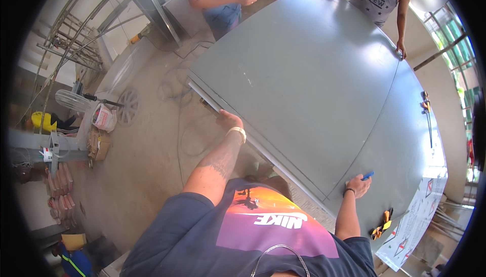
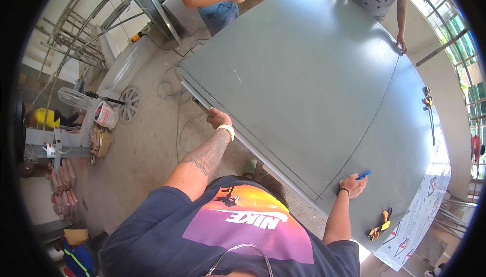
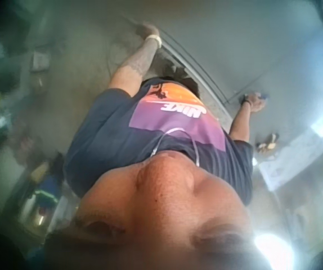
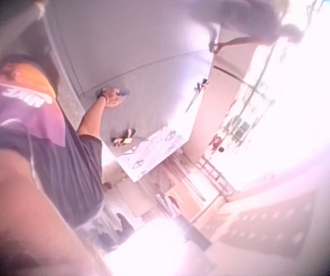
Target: The person positions a large gray panel on a workbench, marks it with a pen, and uses a tape measure and utility knife to cut along a marked line. They then attach a metal strip to the panel edge using a power drill, working with two other people in a workshop.
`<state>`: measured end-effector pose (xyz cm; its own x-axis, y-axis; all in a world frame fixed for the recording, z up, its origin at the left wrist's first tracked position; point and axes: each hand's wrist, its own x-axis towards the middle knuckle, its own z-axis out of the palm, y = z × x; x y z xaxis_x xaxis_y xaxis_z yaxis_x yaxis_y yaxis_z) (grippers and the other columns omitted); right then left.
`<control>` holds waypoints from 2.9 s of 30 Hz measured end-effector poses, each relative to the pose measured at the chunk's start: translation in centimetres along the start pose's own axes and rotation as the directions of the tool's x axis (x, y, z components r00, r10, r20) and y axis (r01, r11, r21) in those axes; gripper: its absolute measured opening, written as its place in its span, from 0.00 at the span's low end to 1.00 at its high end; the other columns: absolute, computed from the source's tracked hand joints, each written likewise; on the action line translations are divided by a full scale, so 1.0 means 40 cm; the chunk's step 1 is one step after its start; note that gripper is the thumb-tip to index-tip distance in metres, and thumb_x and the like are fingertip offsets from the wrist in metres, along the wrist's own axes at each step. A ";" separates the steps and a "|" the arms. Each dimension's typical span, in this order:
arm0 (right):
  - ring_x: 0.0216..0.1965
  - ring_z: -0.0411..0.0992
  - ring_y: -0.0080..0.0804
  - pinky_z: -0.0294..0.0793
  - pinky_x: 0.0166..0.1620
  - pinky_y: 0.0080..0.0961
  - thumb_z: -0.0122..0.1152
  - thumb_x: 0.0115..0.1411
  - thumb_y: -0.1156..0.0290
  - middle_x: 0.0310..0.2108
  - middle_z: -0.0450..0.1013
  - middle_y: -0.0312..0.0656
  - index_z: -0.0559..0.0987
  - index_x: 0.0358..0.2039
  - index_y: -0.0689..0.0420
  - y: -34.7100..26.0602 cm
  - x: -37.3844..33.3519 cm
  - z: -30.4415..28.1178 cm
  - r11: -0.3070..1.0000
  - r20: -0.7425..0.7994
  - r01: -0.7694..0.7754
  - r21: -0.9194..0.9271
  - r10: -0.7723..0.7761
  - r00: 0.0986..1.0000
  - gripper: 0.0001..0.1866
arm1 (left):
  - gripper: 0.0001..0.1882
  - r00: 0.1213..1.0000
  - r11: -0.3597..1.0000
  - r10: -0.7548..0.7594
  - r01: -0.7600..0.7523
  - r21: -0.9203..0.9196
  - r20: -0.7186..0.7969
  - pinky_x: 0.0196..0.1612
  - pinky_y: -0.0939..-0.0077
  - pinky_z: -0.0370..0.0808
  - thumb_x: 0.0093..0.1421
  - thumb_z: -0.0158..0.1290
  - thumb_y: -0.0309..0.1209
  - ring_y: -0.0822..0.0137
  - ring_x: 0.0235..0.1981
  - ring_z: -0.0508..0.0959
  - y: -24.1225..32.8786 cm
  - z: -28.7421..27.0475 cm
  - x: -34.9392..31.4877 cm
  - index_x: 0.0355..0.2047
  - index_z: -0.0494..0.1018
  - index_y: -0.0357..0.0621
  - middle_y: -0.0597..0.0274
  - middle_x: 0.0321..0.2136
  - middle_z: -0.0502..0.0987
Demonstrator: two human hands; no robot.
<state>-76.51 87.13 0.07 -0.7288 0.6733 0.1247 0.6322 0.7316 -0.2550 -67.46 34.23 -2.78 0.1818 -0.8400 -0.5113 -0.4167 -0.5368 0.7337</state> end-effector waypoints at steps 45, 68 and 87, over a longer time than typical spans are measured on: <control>0.55 0.72 0.47 0.69 0.58 0.43 0.51 0.61 0.58 0.53 0.75 0.48 0.70 0.62 0.52 0.014 0.008 0.018 1.000 -0.038 0.022 0.009 -0.022 0.999 0.28 | 0.41 0.996 0.997 -0.040 0.045 -0.068 0.074 0.68 0.48 0.66 0.72 0.29 0.57 0.37 0.64 0.67 0.003 -0.008 -0.002 0.69 0.47 0.31 0.31 0.65 0.60; 0.53 0.72 0.46 0.71 0.56 0.43 0.54 0.59 0.58 0.50 0.74 0.46 0.72 0.60 0.53 0.014 0.015 0.004 0.999 -0.061 -0.008 0.044 0.011 0.998 0.28 | 0.45 0.999 0.999 -0.038 0.039 -0.037 0.036 0.68 0.53 0.67 0.70 0.29 0.56 0.42 0.64 0.69 -0.027 0.033 0.084 0.63 0.55 0.16 0.32 0.64 0.65; 0.62 0.65 0.50 0.65 0.63 0.46 0.70 0.53 0.52 0.58 0.70 0.54 0.71 0.64 0.52 0.783 0.481 -0.263 0.998 -0.074 0.063 0.013 -0.062 0.995 0.39 | 0.38 0.666 0.424 -0.047 -0.662 0.618 0.745 0.61 0.57 0.70 0.60 0.58 0.48 0.45 0.57 0.76 -0.611 -0.343 0.147 0.60 0.68 0.29 0.34 0.54 0.75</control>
<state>-67.96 124.13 4.56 -0.7453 0.6325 0.2109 0.5811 0.7713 -0.2595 -44.00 41.31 -17.60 -0.5227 -0.4750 -0.7079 -0.8477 0.3779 0.3723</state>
